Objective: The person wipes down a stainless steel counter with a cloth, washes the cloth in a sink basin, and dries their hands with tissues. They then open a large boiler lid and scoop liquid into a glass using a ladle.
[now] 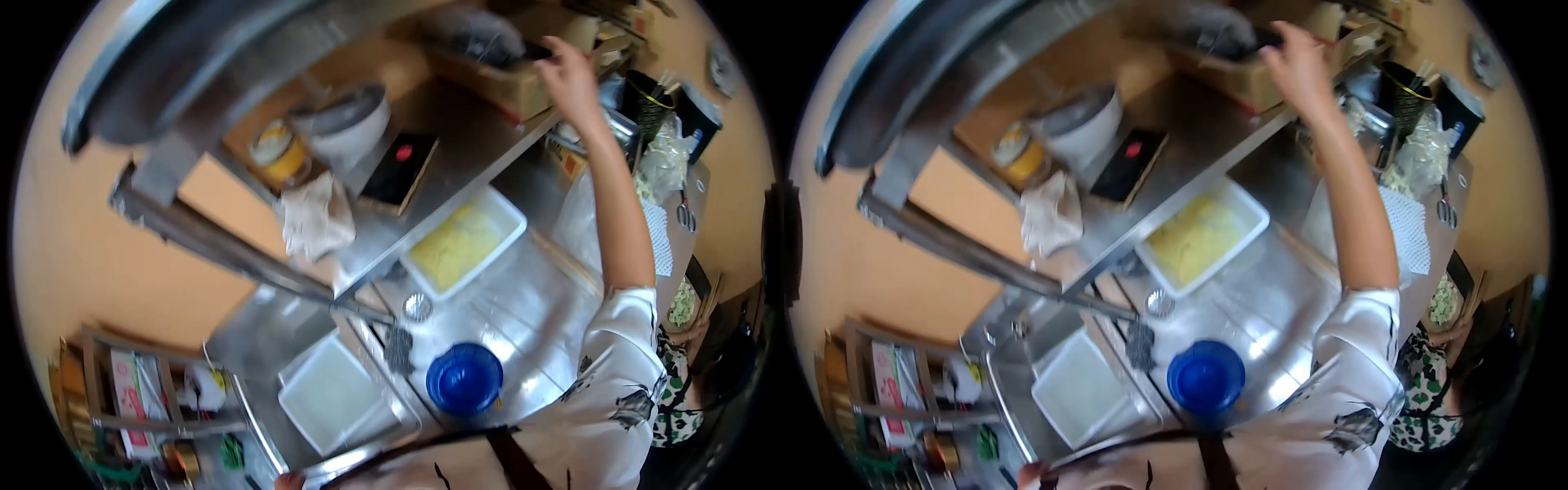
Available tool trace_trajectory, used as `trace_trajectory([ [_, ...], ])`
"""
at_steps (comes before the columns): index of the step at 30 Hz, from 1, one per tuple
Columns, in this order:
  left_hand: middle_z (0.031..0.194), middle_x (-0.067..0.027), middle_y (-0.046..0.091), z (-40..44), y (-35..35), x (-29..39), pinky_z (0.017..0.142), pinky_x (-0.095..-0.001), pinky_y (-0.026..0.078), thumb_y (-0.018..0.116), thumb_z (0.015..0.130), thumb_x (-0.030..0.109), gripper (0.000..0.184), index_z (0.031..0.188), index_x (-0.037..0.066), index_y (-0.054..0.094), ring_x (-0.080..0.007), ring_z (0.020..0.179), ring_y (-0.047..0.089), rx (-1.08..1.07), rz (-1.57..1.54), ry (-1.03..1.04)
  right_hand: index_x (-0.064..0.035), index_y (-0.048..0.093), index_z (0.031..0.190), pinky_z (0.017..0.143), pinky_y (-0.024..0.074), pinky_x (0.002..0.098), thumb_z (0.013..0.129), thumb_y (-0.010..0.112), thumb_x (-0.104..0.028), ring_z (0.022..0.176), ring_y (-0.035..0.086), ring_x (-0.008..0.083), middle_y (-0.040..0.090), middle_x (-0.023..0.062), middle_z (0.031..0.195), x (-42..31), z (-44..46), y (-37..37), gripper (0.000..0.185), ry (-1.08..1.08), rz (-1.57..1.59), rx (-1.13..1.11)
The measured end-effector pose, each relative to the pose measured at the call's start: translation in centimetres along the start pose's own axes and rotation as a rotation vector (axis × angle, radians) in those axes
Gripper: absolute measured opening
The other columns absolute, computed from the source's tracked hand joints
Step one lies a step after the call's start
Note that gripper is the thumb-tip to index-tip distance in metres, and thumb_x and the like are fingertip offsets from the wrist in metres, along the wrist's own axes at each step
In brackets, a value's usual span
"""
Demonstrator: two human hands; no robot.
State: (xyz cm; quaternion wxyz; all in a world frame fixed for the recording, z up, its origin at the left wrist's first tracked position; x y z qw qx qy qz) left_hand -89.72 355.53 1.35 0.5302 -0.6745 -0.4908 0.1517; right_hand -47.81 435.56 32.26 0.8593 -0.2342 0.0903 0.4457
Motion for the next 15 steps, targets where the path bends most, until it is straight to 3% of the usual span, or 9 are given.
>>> trace_trajectory([
  [1, 0.089, -0.0183, 0.064, 0.5, 1.6, 4.0, 0.073, -0.0363, 0.048, 0.074, 0.067, 0.024, 0.043, 0.095, -0.005, 0.060, -0.0270, 0.080, 0.062, -0.168, -0.210, -0.048, -0.0007, 0.054, 0.109, 0.080, 0.0443, 0.0303, 0.081, 0.058, -0.017, 0.087, 0.058, 0.0226, 0.060, 0.0142, 0.098, -1.7, -2.2, -1.5, 0.033, 0.046, 0.149, -0.008],
  [2, 0.093, -0.0137, 0.065, -0.7, 2.7, 10.3, 0.076, -0.0316, 0.047, 0.063, 0.081, 0.028, 0.037, 0.103, 0.000, 0.060, -0.0189, 0.084, 0.062, -0.417, -0.256, -0.200, -0.0001, 0.057, 0.105, 0.078, 0.0442, 0.0275, 0.083, 0.057, -0.019, 0.085, 0.058, 0.0189, 0.061, 0.0108, 0.095, -3.6, -4.6, -2.9, 0.029, 0.100, 0.309, -0.020],
  [3, 0.094, -0.0085, 0.065, -0.8, 6.2, 9.9, 0.078, -0.0296, 0.047, 0.061, 0.082, 0.030, 0.035, 0.105, 0.005, 0.061, -0.0160, 0.086, 0.060, -0.572, -0.433, -0.239, 0.0014, 0.059, 0.096, 0.074, 0.0434, 0.0249, 0.086, 0.055, -0.022, 0.080, 0.056, 0.0137, 0.060, 0.0058, 0.087, -5.4, -7.4, -2.9, 0.026, 0.281, 0.442, -0.227],
  [4, 0.095, -0.0059, 0.064, -1.1, 6.4, 13.4, 0.078, -0.0293, 0.046, 0.061, 0.082, 0.029, 0.031, 0.105, 0.008, 0.062, -0.0152, 0.088, 0.059, -0.620, -0.157, -0.278, 0.0019, 0.059, 0.093, 0.071, 0.0435, 0.0265, 0.086, 0.054, -0.023, 0.075, 0.055, 0.0148, 0.059, 0.0060, 0.080, -8.3, -10.5, -2.5, 0.026, 0.303, 0.697, -0.425],
  [5, 0.098, -0.0055, 0.063, -0.4, 9.2, 13.5, 0.081, -0.0298, 0.045, 0.061, 0.082, 0.028, 0.032, 0.106, 0.007, 0.060, -0.0152, 0.091, 0.057, -0.694, -0.141, -0.029, 0.0028, 0.058, 0.090, 0.070, 0.0441, 0.0279, 0.087, 0.052, -0.023, 0.071, 0.055, 0.0156, 0.059, 0.0081, 0.079, -12.7, -14.2, -2.1, 0.027, 0.319, 0.974, -0.706],
  [7, 0.100, -0.0064, 0.062, -0.1, 9.3, 17.2, 0.083, -0.0302, 0.043, 0.061, 0.080, 0.020, 0.033, 0.109, 0.007, 0.057, -0.0153, 0.091, 0.056, -0.782, -0.020, -0.064, 0.0028, 0.058, 0.096, 0.072, 0.0458, 0.0273, 0.085, 0.054, -0.017, 0.078, 0.059, 0.0171, 0.061, 0.0107, 0.086, -19.5, -24.0, -0.6, 0.023, 0.519, 1.292, -1.287],
  [10, 0.078, -0.0087, 0.064, 3.0, 13.5, 14.1, 0.062, -0.0319, 0.047, 0.062, 0.076, 0.023, 0.028, 0.102, 0.013, 0.062, -0.0197, 0.066, 0.058, -0.719, -0.159, 0.234, -0.0003, 0.058, 0.104, 0.074, 0.0462, 0.0252, 0.085, 0.055, -0.013, 0.084, 0.060, 0.0167, 0.062, 0.0093, 0.092, -28.4, -38.2, -0.3, 0.023, 0.681, 1.133, -1.904],
  [13, 0.079, -0.0152, 0.063, 3.9, 12.1, 14.9, 0.067, -0.0354, 0.047, 0.059, 0.075, 0.025, 0.021, 0.088, 0.009, 0.065, -0.0281, 0.076, 0.061, -0.528, 0.037, 0.271, -0.0017, 0.058, 0.104, 0.082, 0.0452, 0.0290, 0.088, 0.051, -0.014, 0.093, 0.058, 0.0157, 0.061, 0.0092, 0.100, -35.7, -48.3, -0.7, 0.021, 0.641, 1.202, -2.179],
  [15, 0.078, -0.0159, 0.063, 3.9, 11.4, 14.2, 0.067, -0.0360, 0.047, 0.059, 0.075, 0.026, 0.021, 0.086, 0.009, 0.064, -0.0290, 0.076, 0.060, -0.475, 0.017, 0.257, -0.0006, 0.056, 0.106, 0.083, 0.0426, 0.0279, 0.087, 0.050, -0.015, 0.095, 0.056, 0.0179, 0.061, 0.0093, 0.098, -40.0, -52.3, -1.1, 0.025, 0.274, 1.245, -2.204],
])
Point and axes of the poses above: each hand's wrist, its own z-axis towards the middle knuckle, its own y-axis out of the palm, x = y × z, the point moved 8 cm from there along z, towards the middle knuckle
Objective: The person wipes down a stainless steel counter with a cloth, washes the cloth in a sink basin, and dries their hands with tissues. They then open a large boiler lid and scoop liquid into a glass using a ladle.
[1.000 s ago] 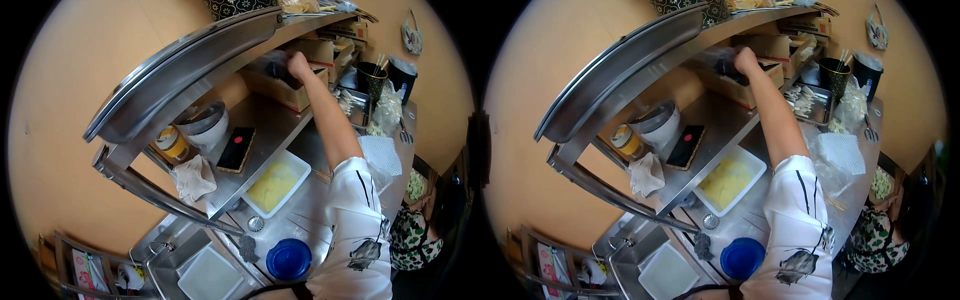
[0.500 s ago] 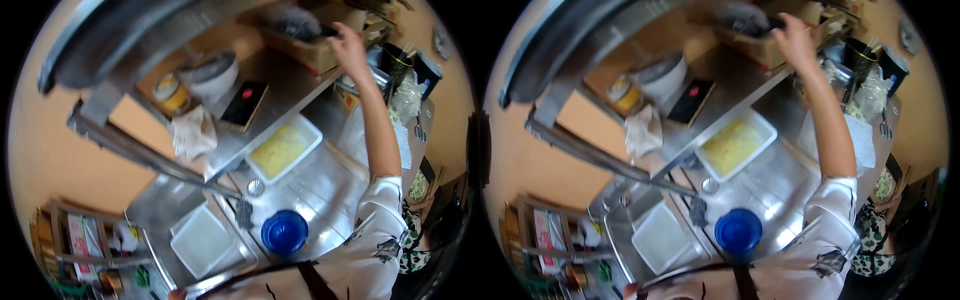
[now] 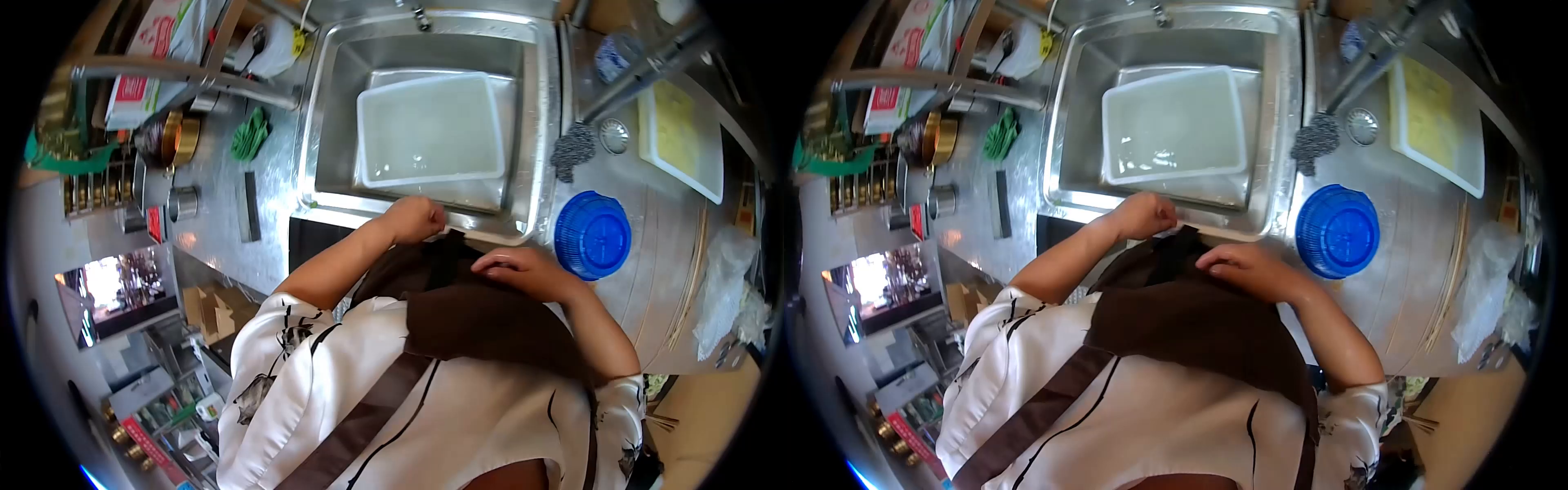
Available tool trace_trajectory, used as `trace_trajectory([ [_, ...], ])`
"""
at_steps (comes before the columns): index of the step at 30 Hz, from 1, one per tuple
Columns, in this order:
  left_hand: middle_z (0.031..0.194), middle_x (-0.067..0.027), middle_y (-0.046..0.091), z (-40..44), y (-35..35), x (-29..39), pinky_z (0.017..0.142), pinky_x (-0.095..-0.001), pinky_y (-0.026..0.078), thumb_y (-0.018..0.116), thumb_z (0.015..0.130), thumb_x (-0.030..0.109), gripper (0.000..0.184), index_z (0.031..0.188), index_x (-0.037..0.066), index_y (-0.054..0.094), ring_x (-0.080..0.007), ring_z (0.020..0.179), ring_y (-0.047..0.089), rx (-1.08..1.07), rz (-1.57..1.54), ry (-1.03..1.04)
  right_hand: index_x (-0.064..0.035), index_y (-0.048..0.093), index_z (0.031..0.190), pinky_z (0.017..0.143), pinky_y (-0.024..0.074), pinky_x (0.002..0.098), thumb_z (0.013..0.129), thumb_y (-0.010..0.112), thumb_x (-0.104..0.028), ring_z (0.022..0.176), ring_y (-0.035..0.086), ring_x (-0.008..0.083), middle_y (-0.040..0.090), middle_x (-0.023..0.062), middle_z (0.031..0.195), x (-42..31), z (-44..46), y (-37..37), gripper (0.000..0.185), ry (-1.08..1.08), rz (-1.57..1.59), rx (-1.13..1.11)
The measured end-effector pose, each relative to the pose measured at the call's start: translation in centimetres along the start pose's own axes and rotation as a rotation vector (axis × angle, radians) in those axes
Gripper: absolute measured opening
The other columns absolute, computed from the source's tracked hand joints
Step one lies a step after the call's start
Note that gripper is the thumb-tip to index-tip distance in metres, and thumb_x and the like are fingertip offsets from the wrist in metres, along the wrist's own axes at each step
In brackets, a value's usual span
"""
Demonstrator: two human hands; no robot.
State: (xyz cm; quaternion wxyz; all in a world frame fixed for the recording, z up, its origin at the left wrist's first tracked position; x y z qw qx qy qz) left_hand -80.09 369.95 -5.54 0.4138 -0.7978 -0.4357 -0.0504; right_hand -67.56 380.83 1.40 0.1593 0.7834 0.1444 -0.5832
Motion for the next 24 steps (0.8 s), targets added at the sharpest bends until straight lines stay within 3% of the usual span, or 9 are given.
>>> trace_trajectory([
  [3, 0.077, -0.0143, 0.063, -1.8, -1.5, -2.2, 0.067, -0.0357, 0.047, 0.060, 0.074, 0.026, 0.021, 0.083, 0.008, 0.063, -0.0281, 0.076, 0.061, 0.195, 0.036, -0.015, -0.0004, 0.056, 0.106, 0.087, 0.0409, 0.0309, 0.085, 0.048, -0.013, 0.098, 0.055, 0.0227, 0.059, 0.0130, 0.101, 3.0, 5.1, 1.8, 0.026, 0.088, -0.098, 0.057],
  [4, 0.078, -0.0137, 0.063, -2.8, -1.6, -2.4, 0.067, -0.0354, 0.047, 0.061, 0.074, 0.028, 0.023, 0.082, 0.007, 0.062, -0.0276, 0.077, 0.061, 0.136, -0.074, -0.013, 0.0002, 0.055, 0.106, 0.088, 0.0410, 0.0334, 0.083, 0.046, -0.012, 0.098, 0.055, 0.0289, 0.059, 0.0165, 0.104, 3.5, 6.2, 2.4, 0.028, 0.059, -0.213, 0.066],
  [7, 0.083, -0.0117, 0.063, -5.2, 0.6, -3.8, 0.070, -0.0349, 0.047, 0.062, 0.074, 0.034, 0.031, 0.083, 0.004, 0.061, -0.0268, 0.079, 0.061, -0.010, -0.222, 0.033, 0.0014, 0.055, 0.108, 0.090, 0.0395, 0.0368, 0.084, 0.044, -0.015, 0.102, 0.052, 0.0326, 0.057, 0.0187, 0.109, 5.8, 8.0, 5.5, 0.031, 0.240, -0.309, -0.122],
  [11, 0.086, -0.0133, 0.064, -5.4, 4.8, -7.5, 0.074, -0.0360, 0.047, 0.062, 0.076, 0.033, 0.032, 0.085, 0.003, 0.063, -0.0272, 0.083, 0.060, -0.100, -0.426, 0.003, 0.0022, 0.051, 0.114, 0.094, 0.0368, 0.0380, 0.085, 0.043, -0.017, 0.109, 0.048, 0.0338, 0.053, 0.0209, 0.115, 6.5, 9.9, 6.6, 0.035, 0.391, -0.482, -0.085],
  [14, 0.087, -0.0142, 0.063, -6.1, 3.2, -9.6, 0.077, -0.0351, 0.046, 0.062, 0.077, 0.035, 0.034, 0.087, 0.003, 0.064, -0.0271, 0.085, 0.060, 0.142, -0.098, -0.060, 0.0022, 0.046, 0.120, 0.097, 0.0340, 0.0380, 0.086, 0.042, -0.016, 0.113, 0.044, 0.0344, 0.048, 0.0227, 0.120, 6.5, 10.6, 7.8, 0.038, 0.336, -0.552, -0.054],
  [16, 0.084, -0.0144, 0.063, -7.7, 1.2, -10.9, 0.077, -0.0346, 0.046, 0.063, 0.075, 0.036, 0.036, 0.088, 0.003, 0.063, -0.0278, 0.085, 0.060, 0.200, -0.431, -0.138, 0.0012, 0.041, 0.125, 0.101, 0.0310, 0.0344, 0.087, 0.041, -0.011, 0.118, 0.041, 0.0326, 0.041, 0.0215, 0.129, 6.3, 10.6, 8.2, 0.040, 0.333, -0.545, -0.031],
  [19, 0.083, -0.0138, 0.063, -9.8, 1.7, -10.4, 0.075, -0.0352, 0.047, 0.065, 0.072, 0.034, 0.034, 0.087, 0.004, 0.062, -0.0284, 0.083, 0.060, 0.106, -0.466, 0.009, 0.0005, 0.042, 0.124, 0.101, 0.0310, 0.0346, 0.086, 0.040, -0.006, 0.118, 0.040, 0.0332, 0.042, 0.0201, 0.128, 4.5, 11.0, 9.2, 0.038, 0.328, -0.534, 0.060],
  [21, 0.084, -0.0137, 0.063, -10.0, 3.1, -10.7, 0.075, -0.0355, 0.047, 0.067, 0.068, 0.030, 0.033, 0.088, 0.004, 0.062, -0.0284, 0.084, 0.060, 0.105, -0.398, 0.047, -0.0012, 0.045, 0.122, 0.100, 0.0318, 0.0346, 0.082, 0.042, 0.000, 0.118, 0.041, 0.0309, 0.046, 0.0183, 0.124, 4.3, 11.0, 9.6, 0.040, 0.257, -0.643, 0.109],
  [24, 0.083, -0.0138, 0.063, -11.1, 1.5, -10.7, 0.073, -0.0366, 0.047, 0.064, 0.067, 0.026, 0.030, 0.089, 0.006, 0.062, -0.0308, 0.081, 0.060, 0.267, -0.298, -0.016, -0.0029, 0.052, 0.114, 0.096, 0.0339, 0.0337, 0.077, 0.047, -0.006, 0.109, 0.047, 0.0264, 0.052, 0.0132, 0.114, 1.0, 10.9, 11.1, 0.037, -0.020, -1.177, 0.193],
])
Point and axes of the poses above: each hand's wrist, its own z-axis towards the middle knuckle, its own y-axis out of the palm, x = y × z, the point moved 8 cm from there along z, towards the middle knuckle
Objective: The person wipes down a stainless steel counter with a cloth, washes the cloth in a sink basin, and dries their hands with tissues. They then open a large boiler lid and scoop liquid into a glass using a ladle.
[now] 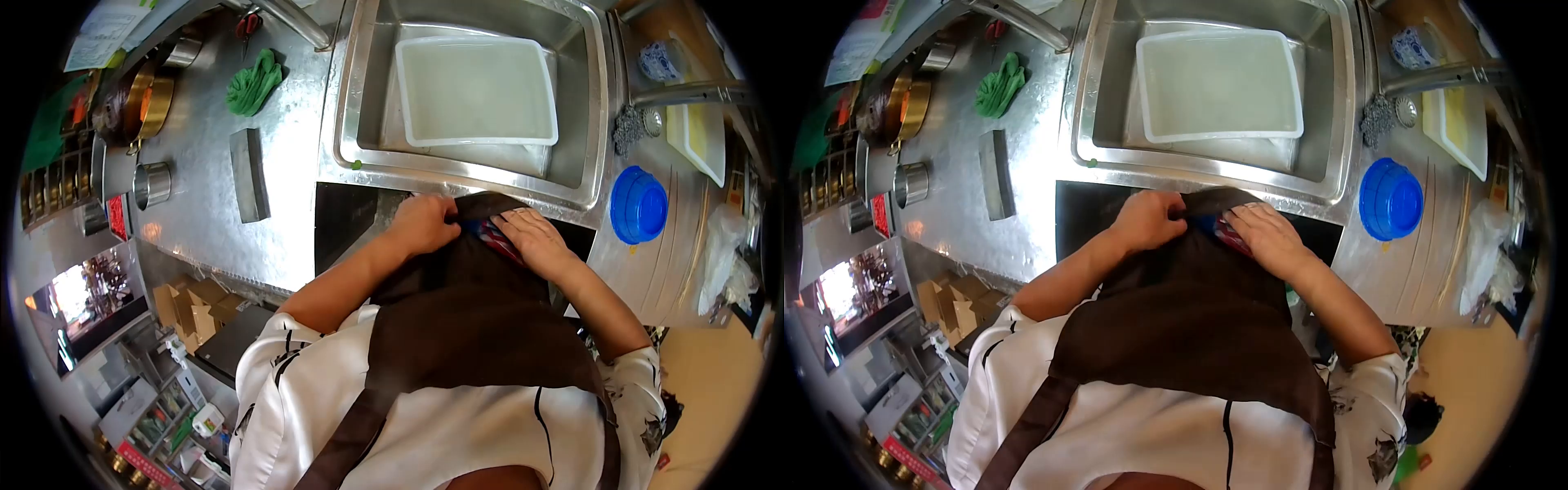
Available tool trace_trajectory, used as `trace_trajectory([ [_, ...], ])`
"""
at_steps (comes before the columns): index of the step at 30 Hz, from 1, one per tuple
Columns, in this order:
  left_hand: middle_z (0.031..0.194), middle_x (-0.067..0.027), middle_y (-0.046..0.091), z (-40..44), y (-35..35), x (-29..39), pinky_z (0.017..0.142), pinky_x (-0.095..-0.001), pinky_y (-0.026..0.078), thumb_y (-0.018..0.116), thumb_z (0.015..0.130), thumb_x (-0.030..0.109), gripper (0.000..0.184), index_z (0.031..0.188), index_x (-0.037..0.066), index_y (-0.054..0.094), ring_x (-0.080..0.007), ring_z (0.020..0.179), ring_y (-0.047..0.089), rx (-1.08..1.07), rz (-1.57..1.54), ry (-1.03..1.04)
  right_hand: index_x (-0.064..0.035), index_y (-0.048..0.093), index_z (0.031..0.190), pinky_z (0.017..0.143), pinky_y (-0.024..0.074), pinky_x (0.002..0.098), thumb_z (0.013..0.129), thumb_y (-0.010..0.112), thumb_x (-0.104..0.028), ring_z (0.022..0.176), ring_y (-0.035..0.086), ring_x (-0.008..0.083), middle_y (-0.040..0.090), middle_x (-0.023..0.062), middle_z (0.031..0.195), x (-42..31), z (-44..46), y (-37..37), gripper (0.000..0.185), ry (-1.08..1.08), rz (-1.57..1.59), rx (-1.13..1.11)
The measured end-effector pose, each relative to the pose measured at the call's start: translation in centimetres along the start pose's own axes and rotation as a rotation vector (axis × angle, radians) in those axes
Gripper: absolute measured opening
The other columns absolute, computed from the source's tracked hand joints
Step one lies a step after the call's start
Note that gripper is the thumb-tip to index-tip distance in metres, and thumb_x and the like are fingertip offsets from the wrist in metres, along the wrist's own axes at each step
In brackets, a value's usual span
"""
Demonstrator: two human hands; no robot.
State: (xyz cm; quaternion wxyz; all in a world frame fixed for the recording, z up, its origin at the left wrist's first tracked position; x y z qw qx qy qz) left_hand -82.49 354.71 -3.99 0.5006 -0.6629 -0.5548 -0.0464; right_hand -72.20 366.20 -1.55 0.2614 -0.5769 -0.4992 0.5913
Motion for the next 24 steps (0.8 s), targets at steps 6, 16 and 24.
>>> trace_trajectory([
  [6, 0.081, -0.0141, 0.063, -0.5, -3.0, -0.7, 0.070, -0.0379, 0.048, 0.063, 0.067, 0.026, 0.025, 0.083, 0.007, 0.064, -0.0322, 0.077, 0.059, 0.105, 0.016, 0.003, -0.0045, 0.060, 0.101, 0.091, 0.0351, 0.0307, 0.075, 0.049, -0.010, 0.104, 0.045, 0.0232, 0.053, 0.0094, 0.105, -2.6, 2.2, 3.8, 0.029, 0.185, -0.134, -0.249],
  [16, 0.081, -0.0136, 0.063, 0.3, -1.7, 0.8, 0.070, -0.0377, 0.048, 0.065, 0.065, 0.023, 0.025, 0.082, 0.006, 0.064, -0.0318, 0.078, 0.060, 0.047, 0.055, 0.142, 0.0000, 0.064, 0.098, 0.098, 0.0274, 0.0329, 0.076, 0.052, -0.019, 0.113, 0.040, 0.0234, 0.046, 0.0124, 0.126, -1.2, -1.1, 5.6, 0.031, 0.269, -0.047, -0.157],
  [24, 0.077, -0.0131, 0.063, 1.5, -3.7, 1.6, 0.064, -0.0333, 0.047, 0.064, 0.066, 0.016, 0.019, 0.081, 0.004, 0.064, -0.0269, 0.070, 0.060, 0.045, -0.051, 0.156, -0.0005, 0.064, 0.091, 0.091, 0.0342, 0.0312, 0.076, 0.049, -0.011, 0.103, 0.047, 0.0235, 0.055, 0.0142, 0.111, -2.2, -0.6, 2.6, 0.024, 0.240, -0.166, 0.077],
])
Point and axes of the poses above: each hand's wrist, its own z-axis towards the middle knuckle, its own y-axis out of the palm, x = y × z, the point moved 8 cm from there along z, towards the middle knuckle
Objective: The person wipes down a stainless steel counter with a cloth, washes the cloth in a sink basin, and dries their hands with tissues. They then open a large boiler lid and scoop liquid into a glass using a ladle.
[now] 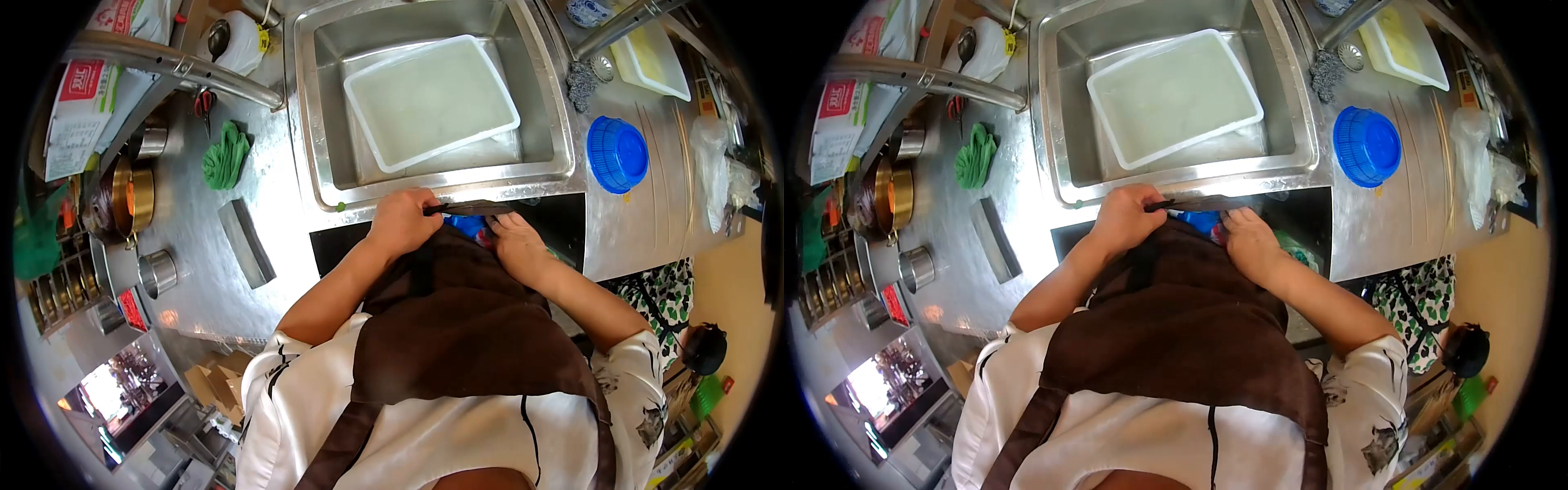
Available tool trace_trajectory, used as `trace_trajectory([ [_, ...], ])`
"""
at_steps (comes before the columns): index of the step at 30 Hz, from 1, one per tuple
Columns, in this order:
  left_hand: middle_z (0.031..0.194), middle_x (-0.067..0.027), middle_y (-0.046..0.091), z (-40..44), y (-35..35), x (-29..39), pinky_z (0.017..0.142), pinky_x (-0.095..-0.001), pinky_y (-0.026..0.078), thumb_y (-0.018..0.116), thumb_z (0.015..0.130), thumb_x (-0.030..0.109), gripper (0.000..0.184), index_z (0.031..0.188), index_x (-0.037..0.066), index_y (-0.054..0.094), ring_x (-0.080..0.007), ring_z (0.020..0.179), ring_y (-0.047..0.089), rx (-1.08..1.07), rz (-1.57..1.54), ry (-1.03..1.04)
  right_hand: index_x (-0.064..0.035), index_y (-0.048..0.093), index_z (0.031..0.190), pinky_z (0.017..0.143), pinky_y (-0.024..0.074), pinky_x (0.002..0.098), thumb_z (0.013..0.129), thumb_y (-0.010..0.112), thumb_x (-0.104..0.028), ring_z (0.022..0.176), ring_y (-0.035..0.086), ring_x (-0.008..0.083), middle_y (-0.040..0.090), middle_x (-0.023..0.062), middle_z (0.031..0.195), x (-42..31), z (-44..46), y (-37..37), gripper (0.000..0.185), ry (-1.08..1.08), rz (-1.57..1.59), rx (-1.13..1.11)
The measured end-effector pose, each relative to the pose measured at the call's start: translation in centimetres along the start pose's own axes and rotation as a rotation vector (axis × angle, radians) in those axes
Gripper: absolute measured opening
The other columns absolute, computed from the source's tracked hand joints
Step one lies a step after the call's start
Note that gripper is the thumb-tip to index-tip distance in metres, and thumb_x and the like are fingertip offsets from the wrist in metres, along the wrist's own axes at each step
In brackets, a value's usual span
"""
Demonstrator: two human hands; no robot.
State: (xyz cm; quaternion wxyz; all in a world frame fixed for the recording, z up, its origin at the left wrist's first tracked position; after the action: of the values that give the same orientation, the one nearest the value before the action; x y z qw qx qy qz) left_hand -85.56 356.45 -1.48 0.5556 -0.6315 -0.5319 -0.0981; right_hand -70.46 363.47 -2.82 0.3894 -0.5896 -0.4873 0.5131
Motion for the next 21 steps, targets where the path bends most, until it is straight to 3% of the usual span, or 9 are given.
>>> trace_trajectory([
  [3, 0.074, -0.0128, 0.062, 0.6, -1.0, 1.3, 0.061, -0.0312, 0.047, 0.064, 0.066, 0.015, 0.019, 0.081, 0.003, 0.063, -0.0237, 0.066, 0.059, 0.057, -0.023, 0.101, -0.0009, 0.059, 0.100, 0.088, 0.0383, 0.0343, 0.077, 0.048, -0.009, 0.100, 0.050, 0.0296, 0.055, 0.0175, 0.105, 0.1, 0.8, -1.3, 0.027, 0.040, 0.251, -0.039],
  [5, 0.073, -0.0127, 0.062, 1.2, -2.1, 1.4, 0.060, -0.0332, 0.046, 0.063, 0.065, 0.014, 0.018, 0.079, 0.003, 0.063, -0.0262, 0.066, 0.059, 0.044, -0.082, 0.023, -0.0009, 0.053, 0.108, 0.085, 0.0410, 0.0385, 0.078, 0.047, -0.007, 0.099, 0.051, 0.0355, 0.054, 0.0202, 0.104, 0.8, 2.7, -2.4, 0.031, 0.170, 0.844, 0.083],
  [9, 0.070, -0.0131, 0.061, 1.6, -4.6, 2.6, 0.059, -0.0338, 0.046, 0.062, 0.063, 0.012, 0.017, 0.077, 0.002, 0.063, -0.0271, 0.064, 0.059, 0.124, -0.042, 0.033, -0.0035, 0.050, 0.112, 0.084, 0.0415, 0.0423, 0.080, 0.045, -0.010, 0.098, 0.052, 0.0380, 0.054, 0.0217, 0.104, 0.2, 6.2, 0.5, 0.033, 0.054, 1.064, 0.218],
  [11, 0.070, -0.0110, 0.060, 1.7, -4.3, 2.4, 0.059, -0.0302, 0.045, 0.063, 0.065, 0.011, 0.017, 0.079, 0.001, 0.063, -0.0206, 0.063, 0.057, 0.108, -0.058, 0.040, -0.0070, 0.048, 0.117, 0.080, 0.0430, 0.0367, 0.084, 0.046, -0.019, 0.091, 0.054, 0.0332, 0.055, 0.0207, 0.096, 1.0, 6.2, 3.6, 0.036, 0.394, 0.929, -0.149],
  [12, 0.071, -0.0090, 0.059, 1.8, -4.1, 2.2, 0.058, -0.0265, 0.044, 0.063, 0.067, 0.010, 0.017, 0.081, 0.000, 0.063, -0.0142, 0.062, 0.055, 0.087, -0.077, 0.044, -0.0084, 0.047, 0.118, 0.078, 0.0437, 0.0396, 0.082, 0.048, -0.022, 0.089, 0.055, 0.0344, 0.056, 0.0219, 0.095, 1.1, 6.6, 2.7, 0.038, 0.374, 0.899, -0.200],
  [13, 0.071, -0.0090, 0.059, 1.8, -4.0, 2.1, 0.058, -0.0265, 0.044, 0.063, 0.067, 0.010, 0.017, 0.081, 0.000, 0.063, -0.0142, 0.062, 0.055, 0.082, -0.072, 0.042, -0.0084, 0.047, 0.118, 0.078, 0.0437, 0.0396, 0.082, 0.048, -0.022, 0.089, 0.055, 0.0344, 0.056, 0.0219, 0.095, 1.1, 6.9, 3.5, 0.038, 0.375, 0.906, -0.198],
  [16, 0.072, -0.0096, 0.060, 1.9, -3.5, 2.2, 0.059, -0.0269, 0.045, 0.064, 0.066, 0.010, 0.017, 0.080, 0.000, 0.063, -0.0149, 0.063, 0.055, 0.067, -0.120, 0.033, -0.0087, 0.049, 0.117, 0.073, 0.0441, 0.0434, 0.083, 0.047, -0.018, 0.087, 0.056, 0.0351, 0.057, 0.0219, 0.096, 1.6, 7.9, 2.5, 0.035, 0.233, 0.735, 0.202],
  [18, 0.073, -0.0135, 0.061, 1.8, -3.9, 2.7, 0.061, -0.0330, 0.047, 0.062, 0.063, 0.009, 0.014, 0.075, 0.001, 0.062, -0.0276, 0.067, 0.059, 0.108, -0.097, 0.060, -0.0084, 0.050, 0.116, 0.073, 0.0442, 0.0434, 0.083, 0.047, -0.017, 0.088, 0.056, 0.0352, 0.056, 0.0220, 0.096, 1.7, 8.1, 2.8, 0.035, 0.220, 0.774, 0.186],
  [21, 0.073, -0.0129, 0.060, 1.5, -4.6, 2.9, 0.061, -0.0330, 0.047, 0.062, 0.063, 0.009, 0.014, 0.075, 0.002, 0.062, -0.0276, 0.067, 0.059, 0.131, -0.094, 0.091, -0.0078, 0.050, 0.116, 0.073, 0.0442, 0.0435, 0.083, 0.047, -0.016, 0.089, 0.055, 0.0354, 0.056, 0.0222, 0.097, 1.7, 8.5, 2.6, 0.035, 0.236, 0.846, 0.050],
])
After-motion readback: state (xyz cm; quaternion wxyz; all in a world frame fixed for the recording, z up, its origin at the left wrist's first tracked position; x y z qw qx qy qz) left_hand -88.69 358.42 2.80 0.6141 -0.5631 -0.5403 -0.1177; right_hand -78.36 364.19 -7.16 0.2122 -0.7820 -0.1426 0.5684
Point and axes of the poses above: each hand's wrist, its own z-axis towards the middle knuckle, its own y-axis out of the palm, x = y × z, the point moved 8 cm from there along z, towards the middle knuckle
